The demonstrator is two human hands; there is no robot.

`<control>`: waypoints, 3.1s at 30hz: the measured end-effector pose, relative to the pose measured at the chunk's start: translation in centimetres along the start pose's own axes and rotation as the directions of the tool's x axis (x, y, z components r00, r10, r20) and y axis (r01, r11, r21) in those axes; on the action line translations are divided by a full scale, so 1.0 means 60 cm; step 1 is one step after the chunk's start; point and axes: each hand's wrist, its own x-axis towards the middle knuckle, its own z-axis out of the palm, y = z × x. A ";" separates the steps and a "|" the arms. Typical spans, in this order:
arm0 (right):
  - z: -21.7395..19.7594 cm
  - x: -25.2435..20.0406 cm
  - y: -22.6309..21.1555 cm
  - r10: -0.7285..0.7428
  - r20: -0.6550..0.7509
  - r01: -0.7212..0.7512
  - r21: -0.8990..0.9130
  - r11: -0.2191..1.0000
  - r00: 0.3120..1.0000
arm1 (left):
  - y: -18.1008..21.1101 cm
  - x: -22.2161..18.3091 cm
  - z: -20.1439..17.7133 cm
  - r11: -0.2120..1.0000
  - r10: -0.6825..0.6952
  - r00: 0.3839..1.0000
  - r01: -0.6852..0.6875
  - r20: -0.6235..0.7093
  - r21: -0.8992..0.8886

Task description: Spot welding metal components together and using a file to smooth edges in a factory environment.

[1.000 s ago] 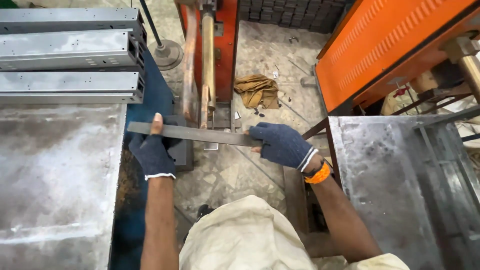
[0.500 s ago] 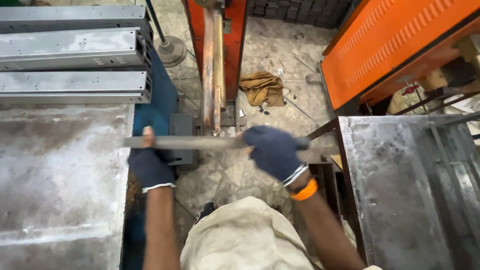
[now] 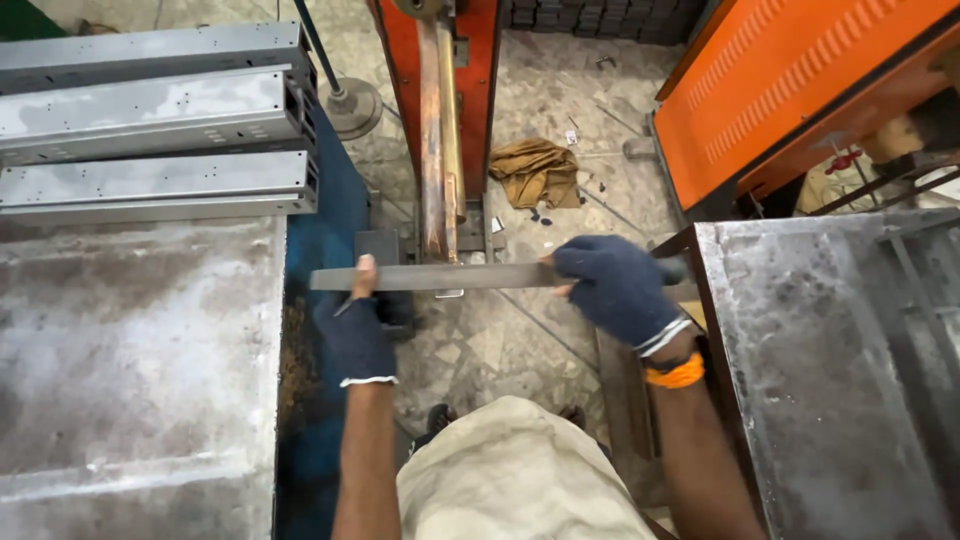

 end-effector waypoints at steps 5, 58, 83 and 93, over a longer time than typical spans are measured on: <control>0.056 0.009 -0.031 0.026 -0.011 -0.026 -0.070 0.997 1.000 | 0.068 0.015 -0.018 0.983 -0.157 0.985 0.150 -0.065 -0.105; 0.101 0.044 -0.071 0.142 -0.076 -0.151 -0.141 0.978 0.987 | 0.002 0.120 -0.104 0.950 -0.291 0.952 0.277 -0.094 -0.143; 0.036 0.003 0.014 0.349 -0.045 -0.330 0.227 0.916 0.936 | 0.058 0.002 0.004 0.974 -0.214 0.977 0.214 0.013 -0.075; 0.109 0.013 -0.079 0.208 -0.046 -0.212 -0.131 0.968 0.977 | 0.030 0.059 -0.105 0.930 -0.276 0.961 0.261 -0.022 -0.257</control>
